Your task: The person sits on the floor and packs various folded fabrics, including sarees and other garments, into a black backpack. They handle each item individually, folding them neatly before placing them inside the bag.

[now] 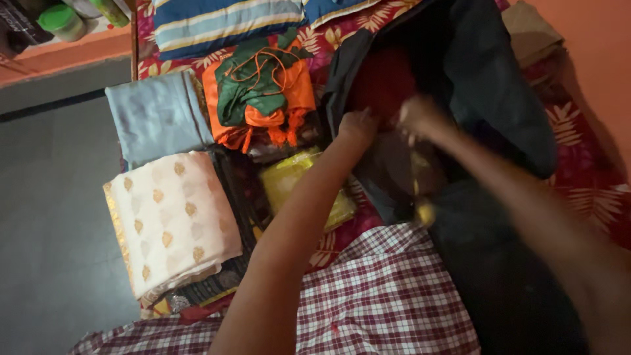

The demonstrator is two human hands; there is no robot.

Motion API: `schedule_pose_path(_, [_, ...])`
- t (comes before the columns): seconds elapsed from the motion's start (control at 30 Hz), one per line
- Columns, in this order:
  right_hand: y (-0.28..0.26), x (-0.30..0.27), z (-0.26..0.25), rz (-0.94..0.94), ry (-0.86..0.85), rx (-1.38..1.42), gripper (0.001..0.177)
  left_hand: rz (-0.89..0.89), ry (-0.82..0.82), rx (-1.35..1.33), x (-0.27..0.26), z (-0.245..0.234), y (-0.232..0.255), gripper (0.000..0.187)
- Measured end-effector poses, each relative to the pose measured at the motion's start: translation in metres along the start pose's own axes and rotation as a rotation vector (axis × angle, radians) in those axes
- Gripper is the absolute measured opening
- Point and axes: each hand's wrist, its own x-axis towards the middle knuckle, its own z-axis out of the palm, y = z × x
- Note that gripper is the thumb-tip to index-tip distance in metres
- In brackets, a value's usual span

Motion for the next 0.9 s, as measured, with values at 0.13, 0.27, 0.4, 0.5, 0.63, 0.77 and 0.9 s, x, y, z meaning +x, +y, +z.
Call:
schedule_pose_path(0.13, [0.032,0.034,-0.049,-0.149,0.494,0.258,0.028,0.001,-0.147,0.034,0.008,0.003,0.003,0.034])
schedule_pose_path(0.27, [0.089,0.105,0.001,-0.400,0.480,-0.117,0.069,-0.026,-0.185,0.041,0.004,-0.006,0.010,0.037])
schedule_pose_path(0.4, [0.109,0.124,0.081,-0.369,0.276,-0.186,0.102,-0.050,-0.185,0.026,0.000,-0.002,0.013,0.041])
schedule_pose_path(0.5, [0.121,0.120,0.088,-0.432,0.301,-0.048,0.102,-0.054,-0.209,0.027,0.000,0.004,0.009,0.045])
schedule_pose_path(0.63, [0.117,0.086,0.059,-0.182,0.098,0.072,0.107,-0.014,-0.324,0.017,-0.002,0.010,0.007,0.051])
schedule_pose_path(0.77, [0.104,0.070,0.052,-0.018,0.073,0.081,0.089,0.030,-0.298,0.048,0.003,0.000,0.007,0.058])
schedule_pose_path(0.9, [0.128,0.095,0.091,0.023,0.157,0.065,0.057,-0.025,-0.233,-0.020,0.008,0.014,0.011,0.050])
